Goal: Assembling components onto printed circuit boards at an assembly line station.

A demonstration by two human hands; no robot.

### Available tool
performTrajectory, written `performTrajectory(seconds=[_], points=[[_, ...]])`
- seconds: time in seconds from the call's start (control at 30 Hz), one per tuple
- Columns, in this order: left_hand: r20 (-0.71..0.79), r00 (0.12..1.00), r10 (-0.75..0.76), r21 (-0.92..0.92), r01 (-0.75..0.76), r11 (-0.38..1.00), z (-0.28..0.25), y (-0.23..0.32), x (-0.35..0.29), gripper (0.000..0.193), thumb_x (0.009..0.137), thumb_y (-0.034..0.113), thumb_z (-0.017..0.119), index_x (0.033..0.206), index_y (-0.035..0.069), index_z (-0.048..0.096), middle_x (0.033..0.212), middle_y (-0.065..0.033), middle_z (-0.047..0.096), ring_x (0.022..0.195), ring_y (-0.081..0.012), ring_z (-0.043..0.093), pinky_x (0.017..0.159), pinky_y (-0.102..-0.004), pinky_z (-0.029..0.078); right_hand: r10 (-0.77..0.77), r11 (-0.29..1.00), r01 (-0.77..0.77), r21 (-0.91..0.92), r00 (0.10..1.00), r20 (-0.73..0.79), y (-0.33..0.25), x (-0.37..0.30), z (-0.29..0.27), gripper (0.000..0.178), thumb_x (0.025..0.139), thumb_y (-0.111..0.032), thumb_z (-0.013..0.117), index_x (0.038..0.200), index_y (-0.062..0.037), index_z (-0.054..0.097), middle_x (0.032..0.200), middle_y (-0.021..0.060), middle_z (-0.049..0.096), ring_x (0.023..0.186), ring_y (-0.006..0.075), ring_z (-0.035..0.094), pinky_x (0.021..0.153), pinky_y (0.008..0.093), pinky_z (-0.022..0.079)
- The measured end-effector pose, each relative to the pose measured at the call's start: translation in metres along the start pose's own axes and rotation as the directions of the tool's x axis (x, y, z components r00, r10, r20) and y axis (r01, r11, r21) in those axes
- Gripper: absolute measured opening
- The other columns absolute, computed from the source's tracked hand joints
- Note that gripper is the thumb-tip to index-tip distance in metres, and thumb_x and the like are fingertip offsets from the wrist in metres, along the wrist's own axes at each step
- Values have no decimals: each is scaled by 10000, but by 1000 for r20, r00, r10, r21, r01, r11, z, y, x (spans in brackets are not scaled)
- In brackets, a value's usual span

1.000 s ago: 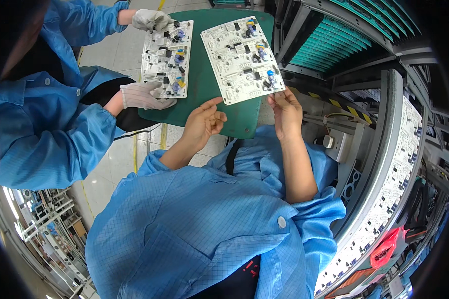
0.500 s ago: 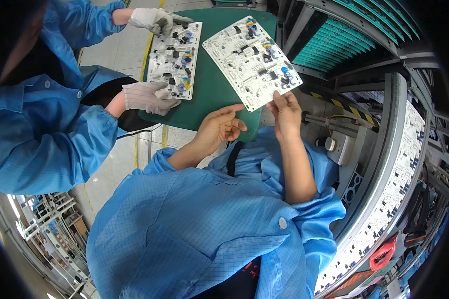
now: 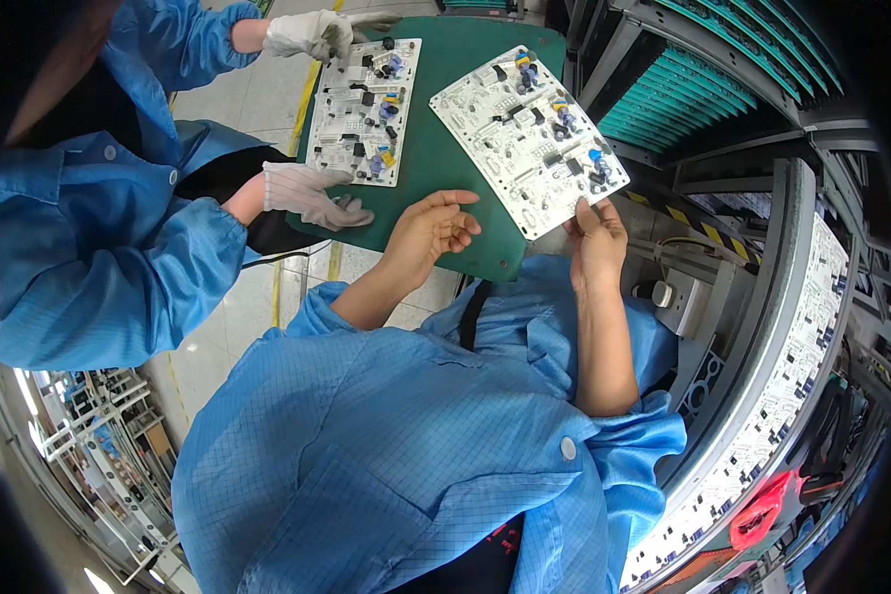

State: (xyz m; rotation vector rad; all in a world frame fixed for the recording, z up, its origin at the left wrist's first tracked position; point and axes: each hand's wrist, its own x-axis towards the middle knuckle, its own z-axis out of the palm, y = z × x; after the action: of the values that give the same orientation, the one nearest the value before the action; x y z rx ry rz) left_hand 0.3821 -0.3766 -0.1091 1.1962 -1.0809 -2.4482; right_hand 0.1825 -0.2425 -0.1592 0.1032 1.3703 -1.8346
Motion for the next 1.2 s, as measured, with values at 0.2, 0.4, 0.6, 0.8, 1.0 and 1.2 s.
performTrajectory(seconds=[0.2, 0.4, 0.6, 0.8, 1.0, 1.2], points=[[-14, 1000, 27, 47, -26, 999, -2, 3, 0, 287, 975, 142, 441, 1209, 26, 560, 892, -91, 654, 749, -123, 589, 693, -255, 471, -25, 1000, 25, -12, 999, -31, -3, -8, -9, 126, 952, -77, 597, 1070, -36, 616, 907, 25, 652, 741, 100, 570, 677, 257, 479], [-8, 999, 50, 48, -50, 998, -10, 9, 7, 274, 974, 144, 448, 1189, 20, 564, 900, -92, 656, 754, -121, 590, 694, -252, 471, -63, 998, 62, -23, 995, -73, -5, -16, -16, 137, 953, -68, 589, 1082, -30, 615, 924, 36, 658, 748, 110, 577, 688, 257, 479], [-6, 999, 35, 66, -35, 997, -10, 13, 14, 264, 969, 128, 446, 1177, 18, 565, 905, -93, 657, 761, -118, 589, 694, -247, 471, -132, 991, 129, -33, 985, -109, -19, -34, -17, 185, 949, -58, 585, 1128, -16, 605, 1018, 72, 677, 849, 132, 627, 775, 278, 492], [10, 1000, 19, 67, -20, 998, -17, 23, 27, 267, 963, 116, 444, 1178, 9, 560, 913, -95, 658, 772, -119, 590, 698, -246, 474, -169, 983, 157, -99, 977, -128, -34, -58, -16, 231, 938, -68, 602, 1160, -5, 596, 1086, 95, 676, 968, 159, 643, 875, 310, 486], [22, 999, 46, 41, -47, 998, -16, 47, 49, 273, 970, 137, 435, 1174, 3, 559, 946, -97, 668, 789, -128, 599, 724, -252, 480, -162, 978, 141, -152, 977, -136, -56, -87, -15, 271, 923, -71, 619, 1181, 6, 594, 1127, 113, 670, 1034, 182, 637, 924, 318, 474], [49, 996, 68, 4, -68, 998, -12, 65, 75, 301, 993, 187, 417, 1164, -8, 569, 985, -103, 678, 841, -140, 615, 738, -263, 486, -191, 969, 157, -191, 966, -172, -68, -115, 0, 268, 922, -68, 614, 1176, 15, 594, 1120, 112, 673, 1024, 181, 641, 931, 318, 469]])
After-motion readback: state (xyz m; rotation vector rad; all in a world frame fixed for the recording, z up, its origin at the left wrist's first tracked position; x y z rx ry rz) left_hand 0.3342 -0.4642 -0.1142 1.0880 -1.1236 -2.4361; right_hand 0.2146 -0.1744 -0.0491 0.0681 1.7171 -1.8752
